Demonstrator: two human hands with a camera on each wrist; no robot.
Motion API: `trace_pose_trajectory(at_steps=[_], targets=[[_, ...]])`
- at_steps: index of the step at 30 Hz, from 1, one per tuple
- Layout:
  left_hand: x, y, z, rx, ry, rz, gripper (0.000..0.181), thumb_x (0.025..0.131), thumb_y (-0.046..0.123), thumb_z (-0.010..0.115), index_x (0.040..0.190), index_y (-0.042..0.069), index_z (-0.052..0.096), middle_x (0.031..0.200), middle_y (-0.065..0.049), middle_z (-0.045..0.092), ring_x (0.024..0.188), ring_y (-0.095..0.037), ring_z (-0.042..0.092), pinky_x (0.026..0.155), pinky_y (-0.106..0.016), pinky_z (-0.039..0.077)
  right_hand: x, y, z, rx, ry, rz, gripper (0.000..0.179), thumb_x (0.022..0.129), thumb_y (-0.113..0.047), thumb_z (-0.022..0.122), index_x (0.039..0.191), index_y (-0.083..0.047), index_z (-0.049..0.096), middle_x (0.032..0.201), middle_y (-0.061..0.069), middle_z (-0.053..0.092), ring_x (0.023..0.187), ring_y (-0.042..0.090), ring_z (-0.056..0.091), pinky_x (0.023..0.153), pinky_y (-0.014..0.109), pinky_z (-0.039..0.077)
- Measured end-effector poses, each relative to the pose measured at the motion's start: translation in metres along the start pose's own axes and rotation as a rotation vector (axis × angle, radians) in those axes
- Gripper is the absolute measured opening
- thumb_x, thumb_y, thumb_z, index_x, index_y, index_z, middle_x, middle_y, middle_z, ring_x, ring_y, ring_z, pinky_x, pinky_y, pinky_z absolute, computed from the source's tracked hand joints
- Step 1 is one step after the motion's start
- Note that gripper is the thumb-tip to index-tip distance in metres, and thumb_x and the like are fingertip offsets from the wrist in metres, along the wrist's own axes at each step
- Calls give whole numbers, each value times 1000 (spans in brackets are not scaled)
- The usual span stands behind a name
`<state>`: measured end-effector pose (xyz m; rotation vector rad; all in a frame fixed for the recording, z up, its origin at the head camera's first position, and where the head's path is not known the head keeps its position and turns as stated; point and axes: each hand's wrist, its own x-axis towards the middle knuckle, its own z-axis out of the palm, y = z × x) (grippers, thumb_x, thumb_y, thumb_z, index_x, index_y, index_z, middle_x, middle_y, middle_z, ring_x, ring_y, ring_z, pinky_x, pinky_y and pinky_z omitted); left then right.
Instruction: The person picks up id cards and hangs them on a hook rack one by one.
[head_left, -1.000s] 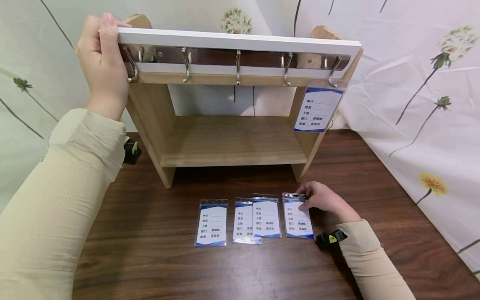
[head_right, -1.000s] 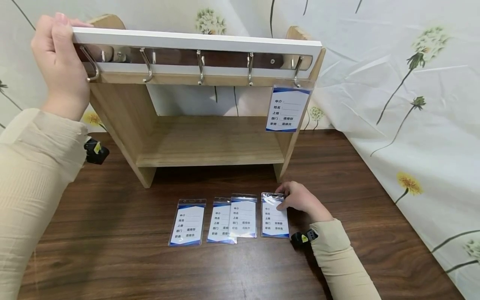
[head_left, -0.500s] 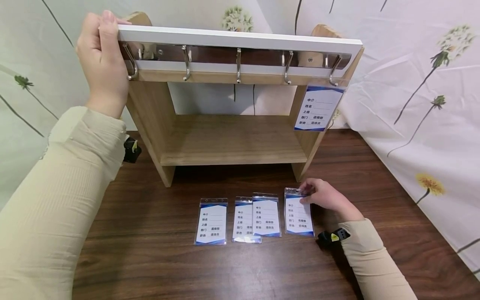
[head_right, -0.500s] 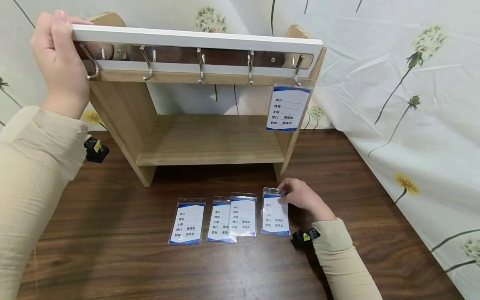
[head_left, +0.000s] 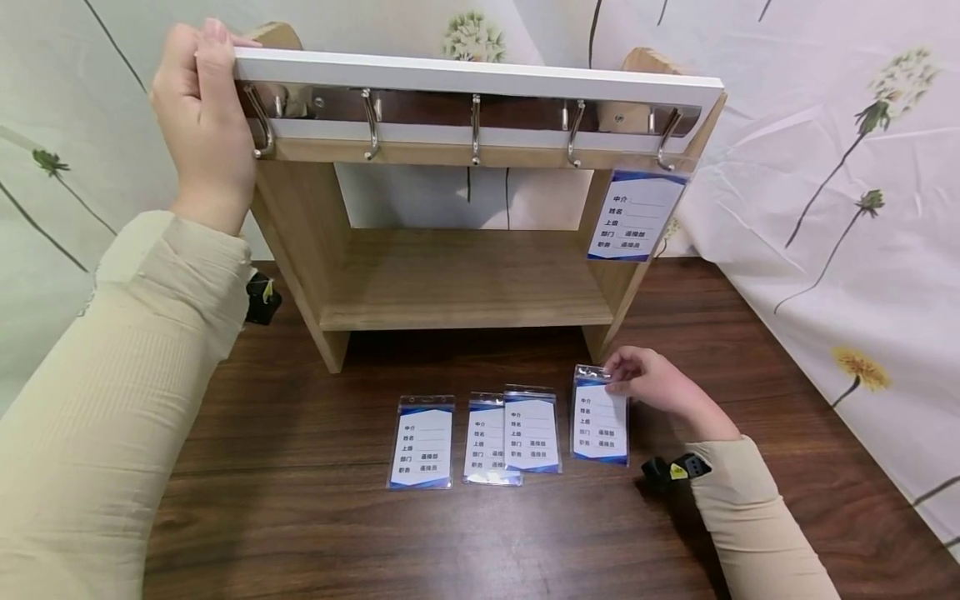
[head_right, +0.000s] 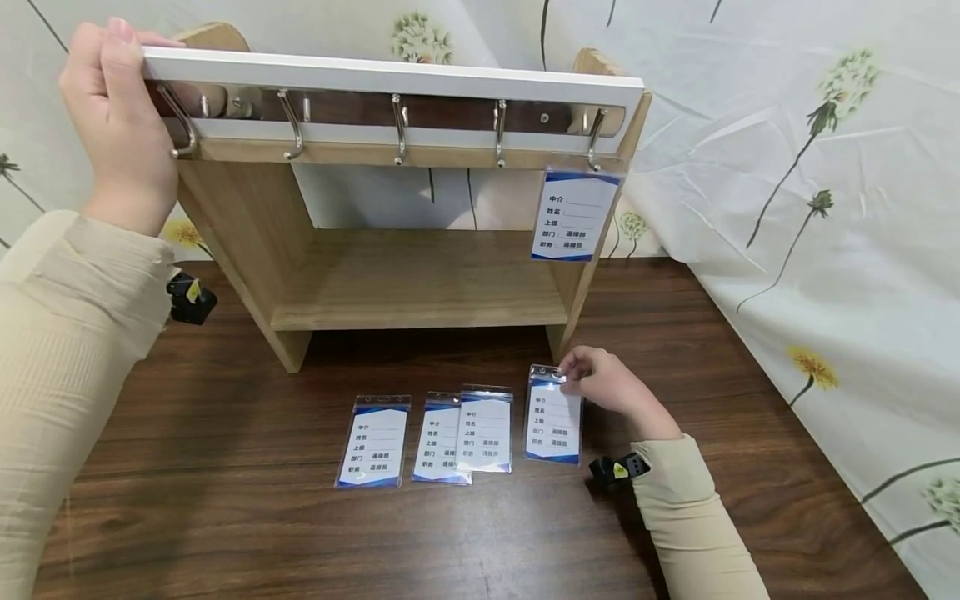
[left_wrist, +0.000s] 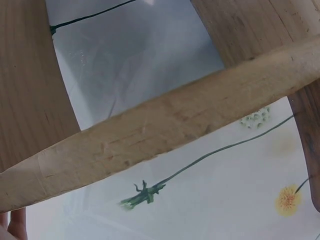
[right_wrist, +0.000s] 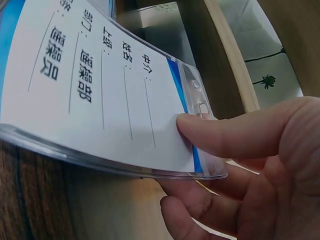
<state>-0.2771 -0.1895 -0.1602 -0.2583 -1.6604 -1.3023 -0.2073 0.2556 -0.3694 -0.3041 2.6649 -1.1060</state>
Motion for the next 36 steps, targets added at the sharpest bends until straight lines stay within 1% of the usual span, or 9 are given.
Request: trace_pose_trajectory(at_steps=[1, 8, 11, 14, 18, 25, 31, 33, 36], targets=[[0, 0, 0, 0, -2, 0, 32, 102, 21, 43, 81, 37, 60, 69, 21, 61, 64, 2, 54, 64, -16, 35, 0, -1, 0, 0, 1, -4, 18, 87, -2, 68, 102, 3, 61, 89, 13, 62, 75, 18, 54, 60, 30, 48], [-1, -1, -2, 30, -5, 6, 33, 102, 21, 41, 81, 39, 59, 81, 22, 64, 72, 2, 52, 69, -16, 35, -2, -4, -2, 12, 17, -42, 15, 88, 0, 66, 102, 3, 60, 91, 14, 64, 78, 18, 55, 62, 30, 48], [0, -2, -1, 40, 4, 4, 34, 102, 20, 41, 81, 39, 59, 80, 23, 63, 72, 2, 51, 69, -16, 34, -2, -5, -3, 8, 27, -63, 14, 88, 0, 66, 101, 3, 61, 92, 15, 65, 81, 18, 57, 67, 30, 48], [0, -2, -1, 42, 8, 1, 33, 102, 21, 41, 81, 39, 60, 78, 23, 62, 70, 2, 51, 69, -16, 34, -3, -6, -4, -2, 32, -66, 13, 89, 0, 66, 101, 2, 61, 94, 14, 65, 84, 20, 58, 72, 31, 48], [0, -2, -1, 29, 10, -9, 33, 103, 21, 42, 81, 38, 60, 72, 22, 60, 65, 3, 53, 66, -16, 35, -5, -7, -6, -9, 34, -69, 13, 90, 0, 65, 102, 1, 61, 96, 14, 65, 87, 22, 59, 74, 33, 48], [-1, 1, -1, 11, 26, -17, 34, 102, 19, 42, 80, 37, 59, 67, 19, 59, 62, 2, 54, 64, -16, 34, -7, -8, -9, 1, 28, -124, 14, 90, 1, 65, 103, 1, 61, 98, 14, 63, 88, 23, 57, 73, 31, 49], [0, 1, 1, 13, 36, -17, 35, 102, 19, 42, 78, 38, 58, 68, 21, 60, 65, 3, 54, 67, -16, 34, -7, -9, -11, 66, -29, -101, 15, 94, 1, 58, 109, 2, 56, 98, 16, 61, 85, 22, 57, 68, 35, 54], [0, 1, 2, 6, 35, -15, 34, 102, 19, 42, 78, 37, 59, 66, 20, 60, 62, 3, 54, 65, -16, 35, -7, -9, -12, 93, -38, -99, 16, 95, 2, 56, 111, 3, 55, 97, 18, 61, 84, 22, 58, 67, 36, 56], [0, 0, 3, -6, 33, -19, 33, 102, 19, 43, 79, 36, 59, 64, 19, 59, 58, 3, 54, 62, -16, 35, -7, -10, -12, 117, -29, -109, 17, 95, 3, 56, 112, 5, 54, 97, 19, 61, 84, 21, 59, 68, 37, 58]])
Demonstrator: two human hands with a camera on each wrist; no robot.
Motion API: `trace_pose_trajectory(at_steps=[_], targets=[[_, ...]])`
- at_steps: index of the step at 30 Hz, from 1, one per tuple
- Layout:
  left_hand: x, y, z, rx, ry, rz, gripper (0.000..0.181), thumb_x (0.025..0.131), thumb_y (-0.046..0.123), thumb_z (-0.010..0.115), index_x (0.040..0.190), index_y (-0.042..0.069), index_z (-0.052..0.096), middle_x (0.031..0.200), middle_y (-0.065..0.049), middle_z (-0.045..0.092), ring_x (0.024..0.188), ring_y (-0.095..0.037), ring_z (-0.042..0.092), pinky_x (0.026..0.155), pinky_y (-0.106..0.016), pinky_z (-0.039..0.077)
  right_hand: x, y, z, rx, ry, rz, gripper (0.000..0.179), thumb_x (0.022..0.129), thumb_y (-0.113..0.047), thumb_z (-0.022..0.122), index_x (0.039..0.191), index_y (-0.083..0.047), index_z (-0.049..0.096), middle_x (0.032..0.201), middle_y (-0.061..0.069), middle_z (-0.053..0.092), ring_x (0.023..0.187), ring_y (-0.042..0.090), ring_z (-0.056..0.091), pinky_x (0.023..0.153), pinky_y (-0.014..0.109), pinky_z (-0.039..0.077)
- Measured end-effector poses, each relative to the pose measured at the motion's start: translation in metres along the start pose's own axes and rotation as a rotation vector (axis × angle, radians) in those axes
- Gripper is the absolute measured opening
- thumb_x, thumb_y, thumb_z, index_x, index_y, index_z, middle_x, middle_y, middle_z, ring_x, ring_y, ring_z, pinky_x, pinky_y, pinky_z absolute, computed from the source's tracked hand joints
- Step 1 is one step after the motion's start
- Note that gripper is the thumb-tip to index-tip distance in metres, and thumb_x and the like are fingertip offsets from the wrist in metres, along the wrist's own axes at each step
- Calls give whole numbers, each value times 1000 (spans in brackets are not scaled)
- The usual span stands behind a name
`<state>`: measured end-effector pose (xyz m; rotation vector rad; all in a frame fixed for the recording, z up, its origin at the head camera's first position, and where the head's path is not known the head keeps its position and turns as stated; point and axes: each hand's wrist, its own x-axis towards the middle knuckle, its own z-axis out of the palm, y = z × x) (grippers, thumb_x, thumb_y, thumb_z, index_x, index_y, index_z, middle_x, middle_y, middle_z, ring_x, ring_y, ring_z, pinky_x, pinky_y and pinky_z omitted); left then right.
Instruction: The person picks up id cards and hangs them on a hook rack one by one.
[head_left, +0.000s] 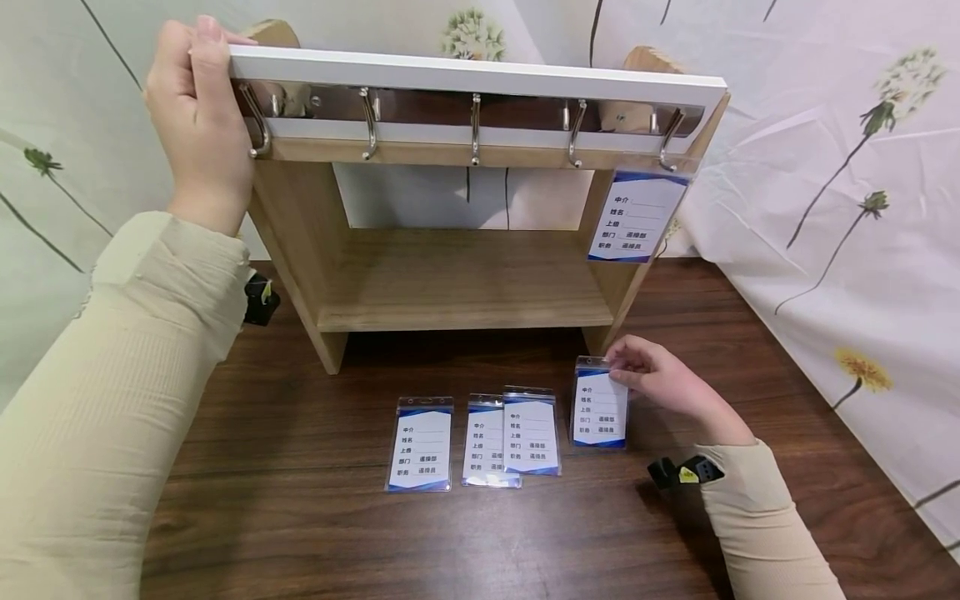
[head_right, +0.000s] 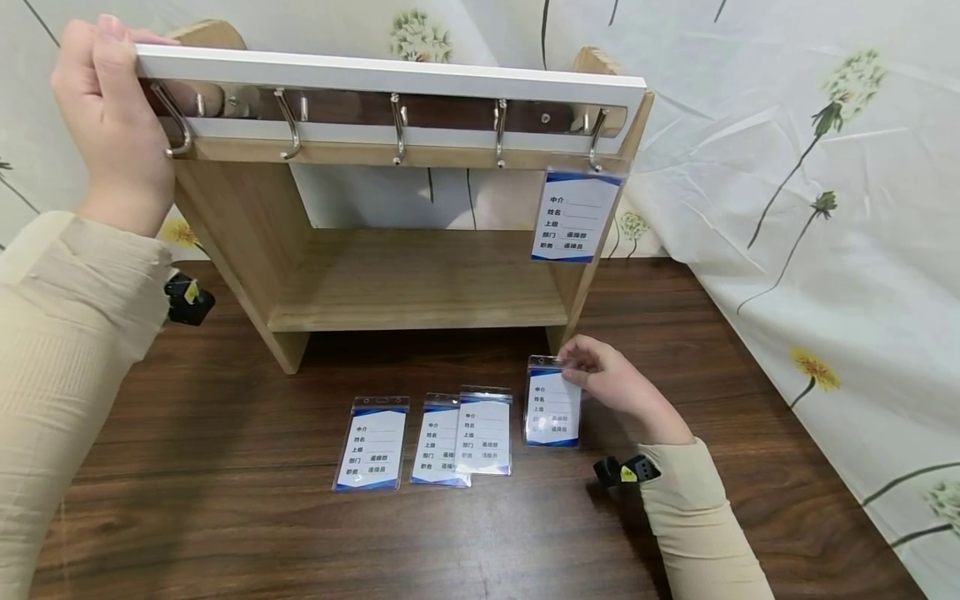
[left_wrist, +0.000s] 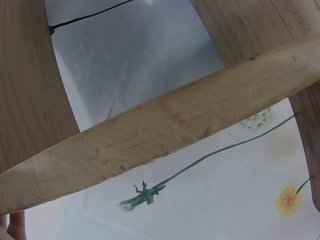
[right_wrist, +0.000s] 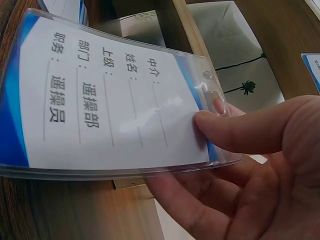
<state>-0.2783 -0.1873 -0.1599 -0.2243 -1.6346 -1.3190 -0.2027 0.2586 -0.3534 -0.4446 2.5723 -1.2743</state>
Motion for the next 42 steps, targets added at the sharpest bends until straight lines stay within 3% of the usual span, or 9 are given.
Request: trace_pose_trajectory(at_steps=[13, 22, 30, 38, 42], targets=[[0, 1, 0, 21, 13, -1, 35, 102, 19, 42, 77, 38, 57, 77, 20, 64, 68, 2, 53, 68, -16, 35, -2, -5, 0, 24, 93, -41, 22, 94, 2, 58, 116, 8, 56, 101, 23, 63, 81, 12, 59, 67, 36, 57], [0, 0, 0, -3, 7, -3, 34, 102, 19, 43, 78, 36, 59, 72, 18, 62, 62, 2, 53, 65, -16, 35, -3, -8, -1, 7, 120, -31, 27, 96, -2, 58, 121, 7, 56, 106, 23, 66, 83, 10, 60, 68, 30, 56], [1, 0, 0, 8, 6, 1, 34, 102, 19, 43, 77, 37, 58, 72, 19, 63, 63, 2, 53, 65, -16, 34, -4, -13, -1, 55, 147, -29, 31, 95, -4, 61, 123, 7, 57, 92, 16, 67, 75, 6, 60, 65, 28, 54], [0, 1, -1, 8, 3, 14, 35, 101, 19, 43, 76, 38, 57, 79, 20, 65, 69, 1, 52, 68, -16, 35, -6, -21, 0, 105, 158, -47, 31, 95, -4, 61, 123, 8, 56, 94, 16, 68, 73, 6, 62, 65, 29, 55], [0, 0, -2, -4, -11, 11, 33, 101, 19, 42, 77, 37, 56, 75, 18, 63, 63, 1, 53, 65, -16, 38, -7, -25, 1, 114, 168, -62, 31, 95, -3, 61, 122, 10, 55, 95, 14, 69, 73, 4, 61, 64, 27, 54]])
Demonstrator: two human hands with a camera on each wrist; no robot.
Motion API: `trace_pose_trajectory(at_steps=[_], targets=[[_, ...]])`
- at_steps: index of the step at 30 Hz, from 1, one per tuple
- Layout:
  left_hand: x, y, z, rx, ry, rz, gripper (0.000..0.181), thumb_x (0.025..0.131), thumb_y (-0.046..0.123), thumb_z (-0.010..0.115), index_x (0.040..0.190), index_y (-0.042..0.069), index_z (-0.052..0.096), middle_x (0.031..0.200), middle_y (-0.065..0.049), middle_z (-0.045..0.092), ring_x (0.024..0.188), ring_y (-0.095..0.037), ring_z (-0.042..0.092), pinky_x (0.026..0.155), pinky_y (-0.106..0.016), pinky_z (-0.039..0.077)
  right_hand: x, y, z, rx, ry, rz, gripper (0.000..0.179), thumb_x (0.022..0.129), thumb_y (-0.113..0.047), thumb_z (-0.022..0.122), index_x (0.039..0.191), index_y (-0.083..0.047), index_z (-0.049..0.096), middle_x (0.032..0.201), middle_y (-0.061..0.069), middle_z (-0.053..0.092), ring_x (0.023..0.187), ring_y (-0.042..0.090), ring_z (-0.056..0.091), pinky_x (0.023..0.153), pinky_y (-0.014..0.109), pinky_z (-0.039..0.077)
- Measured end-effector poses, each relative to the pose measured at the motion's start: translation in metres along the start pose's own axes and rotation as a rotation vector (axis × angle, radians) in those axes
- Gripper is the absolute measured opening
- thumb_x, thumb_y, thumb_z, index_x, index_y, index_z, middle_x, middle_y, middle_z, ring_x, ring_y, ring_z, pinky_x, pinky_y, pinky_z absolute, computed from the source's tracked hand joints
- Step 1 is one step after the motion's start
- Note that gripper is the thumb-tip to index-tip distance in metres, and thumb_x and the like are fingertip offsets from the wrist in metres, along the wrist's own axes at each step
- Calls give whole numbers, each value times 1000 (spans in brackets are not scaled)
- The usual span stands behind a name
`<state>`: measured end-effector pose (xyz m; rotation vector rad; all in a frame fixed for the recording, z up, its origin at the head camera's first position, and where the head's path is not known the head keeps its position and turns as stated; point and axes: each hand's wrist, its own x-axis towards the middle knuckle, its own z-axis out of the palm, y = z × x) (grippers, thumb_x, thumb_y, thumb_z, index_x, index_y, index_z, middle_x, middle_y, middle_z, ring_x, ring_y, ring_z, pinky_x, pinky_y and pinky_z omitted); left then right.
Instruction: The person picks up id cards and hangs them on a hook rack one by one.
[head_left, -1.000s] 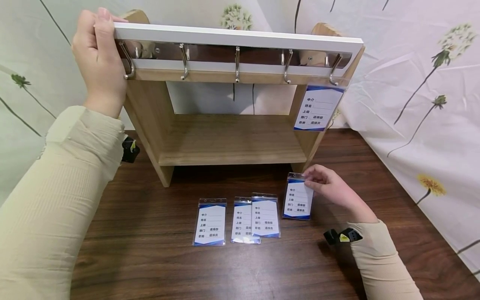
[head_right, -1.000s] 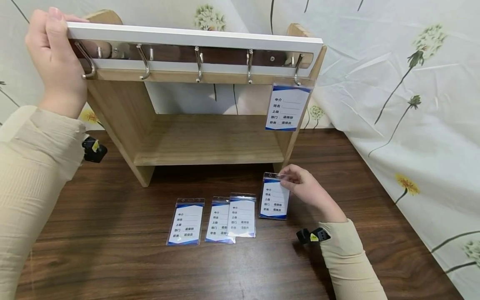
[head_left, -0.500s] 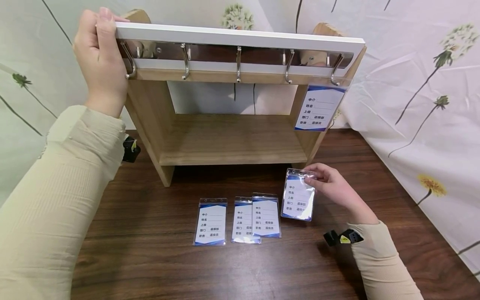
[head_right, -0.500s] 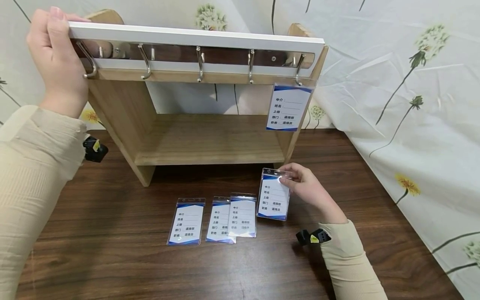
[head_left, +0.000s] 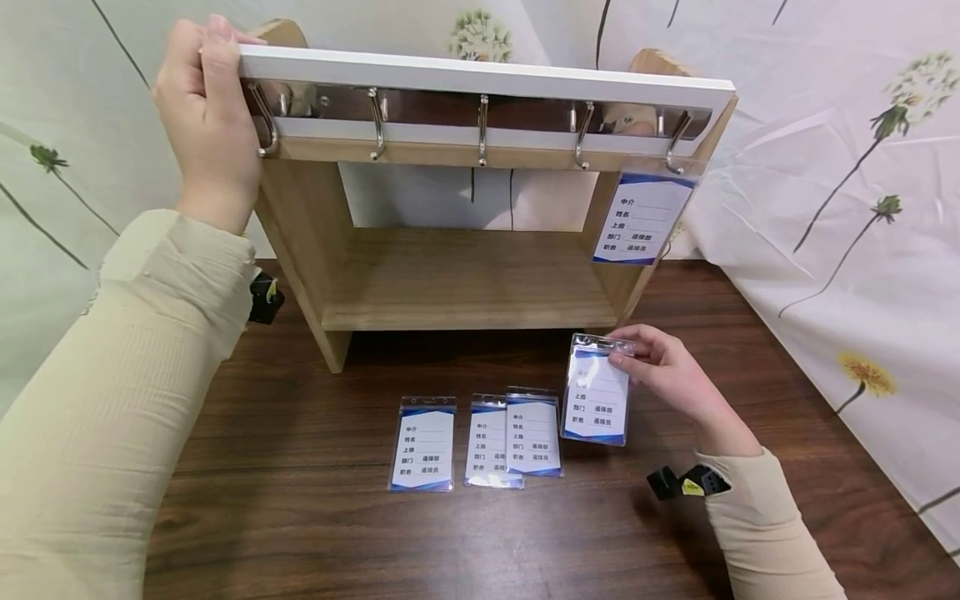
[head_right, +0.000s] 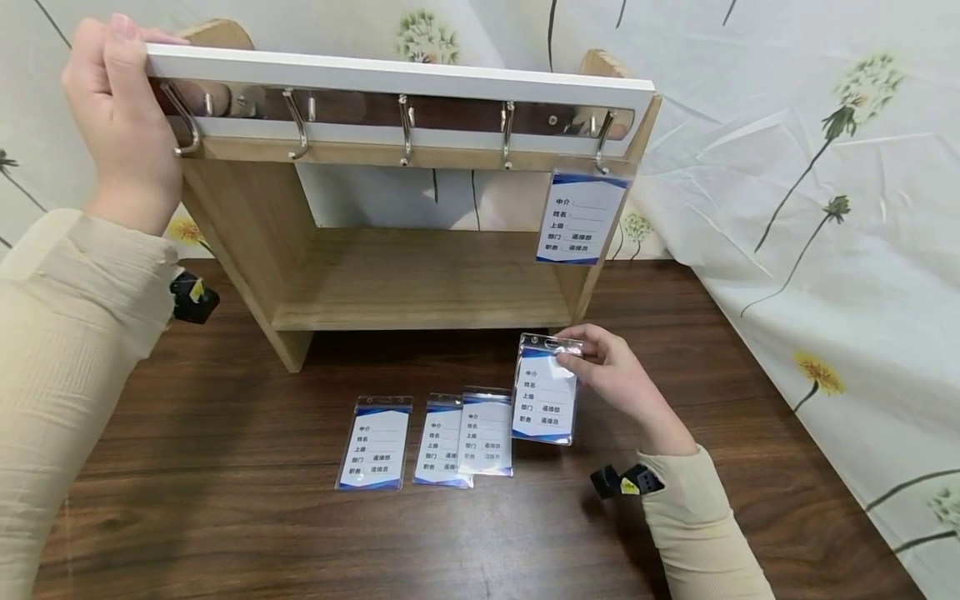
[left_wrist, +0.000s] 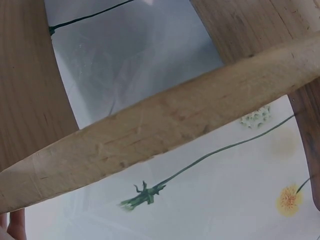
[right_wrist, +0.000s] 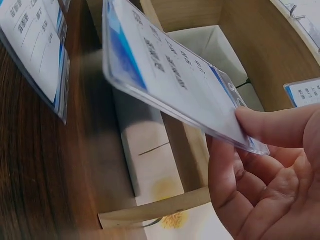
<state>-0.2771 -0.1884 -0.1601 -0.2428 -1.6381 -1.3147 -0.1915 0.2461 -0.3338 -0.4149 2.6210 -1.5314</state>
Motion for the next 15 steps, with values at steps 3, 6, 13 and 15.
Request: trace_pose_trajectory(at_steps=[3, 6, 13, 15], targets=[[-1, 0, 0, -7, -5, -2, 33, 102, 19, 42, 77, 37, 55, 72, 17, 62, 59, 1, 52, 62, -17, 39, -2, -2, 1, 14, 10, -7, 30, 94, -2, 61, 121, 10, 55, 92, 4, 70, 71, 4, 60, 63, 25, 53], [-1, 0, 0, -10, -4, 1, 33, 102, 19, 42, 77, 37, 55, 72, 17, 62, 60, 0, 52, 62, -17, 39, -3, -5, 3, 42, 19, -17, 29, 93, -1, 61, 119, 12, 55, 86, -9, 69, 71, 3, 60, 62, 23, 52], [0, -1, 1, 1, -5, 2, 34, 102, 19, 42, 76, 37, 54, 75, 18, 62, 62, 1, 52, 63, -16, 38, -7, -12, 6, 81, 39, -43, 27, 93, 0, 62, 116, 13, 55, 81, -16, 67, 72, 3, 61, 63, 23, 54], [1, -1, 1, 5, 0, -1, 33, 102, 20, 43, 76, 37, 56, 75, 19, 62, 65, 1, 52, 66, -16, 37, -7, -13, 7, 81, 50, -54, 25, 93, 0, 62, 114, 12, 56, 81, -16, 68, 73, 3, 62, 64, 23, 54]])
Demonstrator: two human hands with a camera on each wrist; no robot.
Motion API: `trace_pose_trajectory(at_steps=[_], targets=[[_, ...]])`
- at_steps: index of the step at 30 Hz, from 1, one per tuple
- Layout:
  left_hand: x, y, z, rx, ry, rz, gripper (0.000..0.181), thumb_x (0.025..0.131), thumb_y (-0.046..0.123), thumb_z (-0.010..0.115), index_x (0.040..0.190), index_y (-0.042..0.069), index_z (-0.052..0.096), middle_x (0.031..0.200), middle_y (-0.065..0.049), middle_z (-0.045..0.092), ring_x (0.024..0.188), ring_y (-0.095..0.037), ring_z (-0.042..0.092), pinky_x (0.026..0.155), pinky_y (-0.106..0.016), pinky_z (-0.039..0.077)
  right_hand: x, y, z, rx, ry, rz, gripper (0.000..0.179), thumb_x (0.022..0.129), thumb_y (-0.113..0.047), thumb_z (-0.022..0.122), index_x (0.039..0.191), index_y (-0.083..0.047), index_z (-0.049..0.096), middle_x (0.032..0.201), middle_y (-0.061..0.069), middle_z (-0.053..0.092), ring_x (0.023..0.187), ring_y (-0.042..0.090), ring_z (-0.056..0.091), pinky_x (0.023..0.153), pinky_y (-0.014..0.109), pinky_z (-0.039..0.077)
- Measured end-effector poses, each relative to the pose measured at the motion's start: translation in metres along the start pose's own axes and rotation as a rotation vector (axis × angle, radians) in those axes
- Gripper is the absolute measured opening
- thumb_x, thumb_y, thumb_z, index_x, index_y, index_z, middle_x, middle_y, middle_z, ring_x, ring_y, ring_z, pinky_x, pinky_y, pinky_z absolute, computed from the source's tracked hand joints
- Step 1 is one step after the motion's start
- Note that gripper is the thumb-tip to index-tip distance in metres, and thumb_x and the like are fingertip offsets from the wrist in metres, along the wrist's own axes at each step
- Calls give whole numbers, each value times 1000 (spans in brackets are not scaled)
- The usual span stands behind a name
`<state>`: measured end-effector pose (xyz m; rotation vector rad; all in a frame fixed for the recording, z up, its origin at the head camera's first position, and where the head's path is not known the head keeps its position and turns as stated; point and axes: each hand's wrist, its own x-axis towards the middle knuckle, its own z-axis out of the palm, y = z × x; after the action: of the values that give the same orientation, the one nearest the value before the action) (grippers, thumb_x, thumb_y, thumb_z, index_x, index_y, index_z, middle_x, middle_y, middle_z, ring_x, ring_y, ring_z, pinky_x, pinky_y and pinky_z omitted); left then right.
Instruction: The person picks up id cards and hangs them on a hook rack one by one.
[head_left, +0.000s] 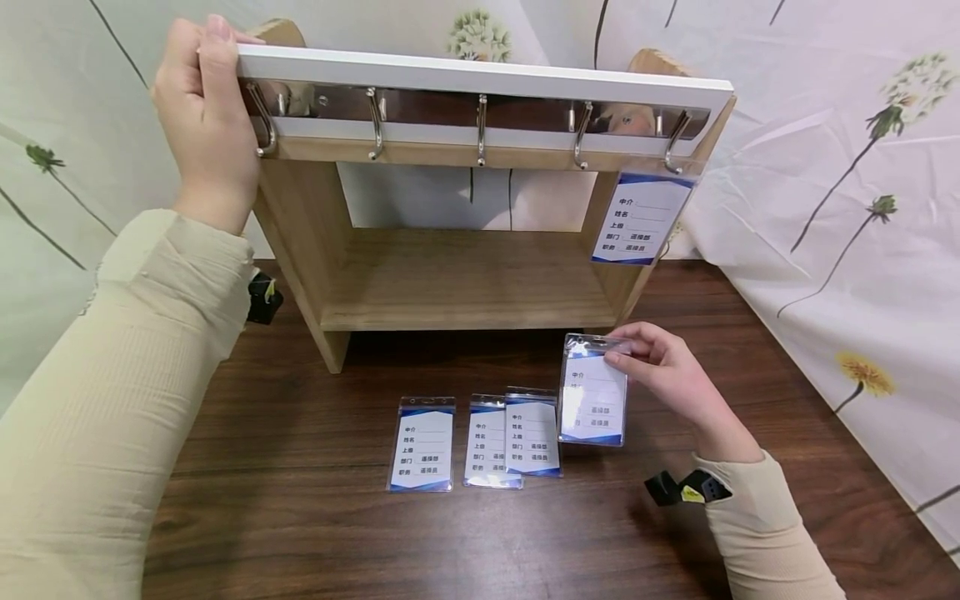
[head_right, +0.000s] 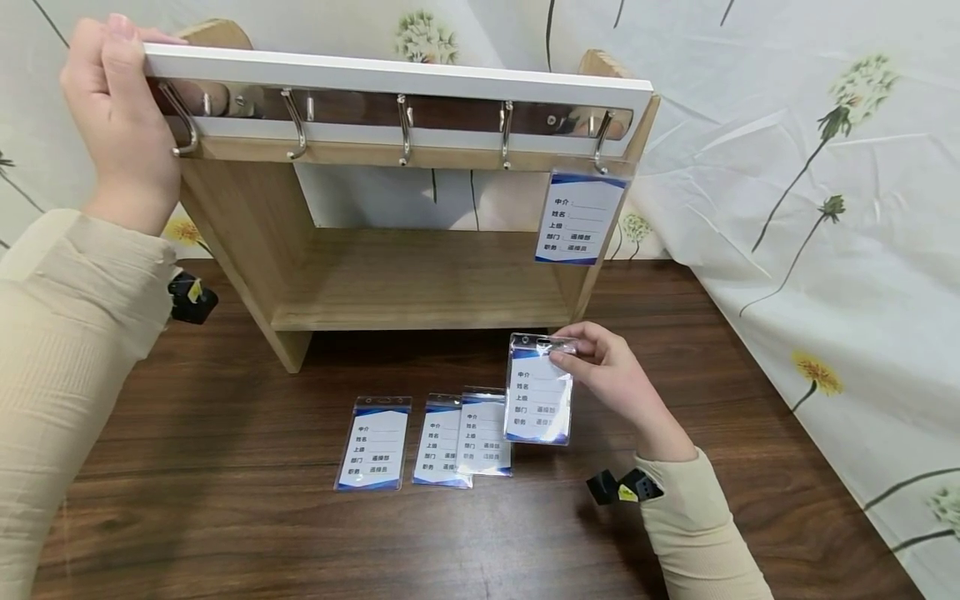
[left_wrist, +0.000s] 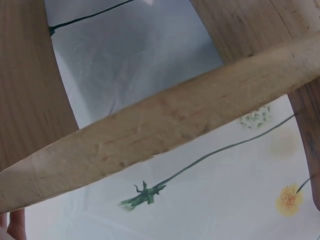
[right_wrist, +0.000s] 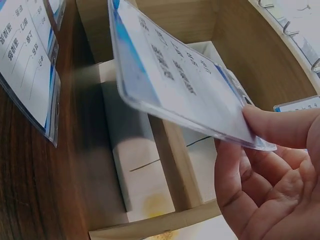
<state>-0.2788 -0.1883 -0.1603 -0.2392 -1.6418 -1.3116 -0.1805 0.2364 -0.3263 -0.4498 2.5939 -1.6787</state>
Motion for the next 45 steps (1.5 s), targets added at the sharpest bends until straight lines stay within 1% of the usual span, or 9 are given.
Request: trace_pose_trajectory(at_steps=[11, 14, 18, 23, 32, 34, 39, 40, 45], targets=[[0, -1, -1, -2, -6, -4, 33, 102, 20, 43, 78, 38, 57, 75, 19, 62, 67, 1, 53, 67, -16, 36, -6, -9, 4, 6, 90, -89, 18, 92, 1, 63, 106, 10, 59, 80, -16, 69, 67, 5, 59, 62, 21, 50], [0, -1, -1, 15, 9, 6, 35, 101, 19, 43, 76, 39, 57, 80, 21, 64, 74, 1, 52, 71, -16, 34, -8, -13, 5, 17, 116, -105, 16, 92, 1, 64, 105, 8, 60, 80, -15, 70, 66, 7, 58, 61, 21, 49], [1, -1, 0, 23, 16, 2, 35, 101, 19, 43, 76, 39, 57, 78, 21, 64, 72, 1, 52, 70, -16, 34, -10, -17, 6, 58, 149, -130, 11, 90, 3, 65, 101, -1, 63, 80, -13, 71, 64, 8, 57, 60, 21, 48], [1, 0, -1, 38, 14, 7, 35, 101, 20, 43, 77, 40, 57, 79, 22, 63, 73, 2, 52, 70, -16, 34, -12, -21, 7, 90, 183, -150, 16, 90, 4, 65, 97, -9, 66, 81, -13, 72, 64, 8, 57, 60, 21, 47], [-1, -1, -4, 34, -23, 25, 33, 101, 22, 42, 78, 41, 54, 81, 22, 64, 72, 2, 52, 69, -16, 34, -14, -28, 7, 111, 188, -167, 23, 91, 4, 64, 97, -18, 66, 83, -15, 72, 65, 6, 56, 61, 19, 48], [0, -1, -4, 27, -28, 8, 32, 101, 21, 42, 78, 39, 56, 84, 22, 65, 74, 2, 52, 70, -16, 34, -13, -30, 6, 121, 185, -171, 23, 91, 3, 64, 97, -19, 66, 83, -15, 72, 66, 6, 57, 62, 19, 47], [1, -1, -2, 29, -10, -6, 33, 101, 21, 43, 79, 38, 58, 81, 22, 64, 74, 2, 52, 70, -16, 34, -9, -37, 5, 142, 193, -177, 22, 91, 3, 64, 98, -18, 67, 84, -14, 73, 67, 7, 57, 62, 19, 48], [1, -1, -2, 38, -6, 12, 33, 102, 21, 43, 79, 40, 57, 79, 23, 63, 73, 2, 52, 69, -16, 34, -9, -39, 5, 142, 195, -177, 22, 91, 3, 64, 98, -18, 67, 84, -14, 73, 67, 7, 58, 63, 19, 48], [1, -2, -2, 40, -3, 9, 33, 102, 21, 43, 78, 40, 56, 77, 24, 61, 72, 2, 52, 69, -16, 34, -6, -48, 3, 133, 205, -180, 19, 91, 1, 64, 99, -17, 67, 85, -14, 73, 68, 7, 58, 63, 19, 49]])
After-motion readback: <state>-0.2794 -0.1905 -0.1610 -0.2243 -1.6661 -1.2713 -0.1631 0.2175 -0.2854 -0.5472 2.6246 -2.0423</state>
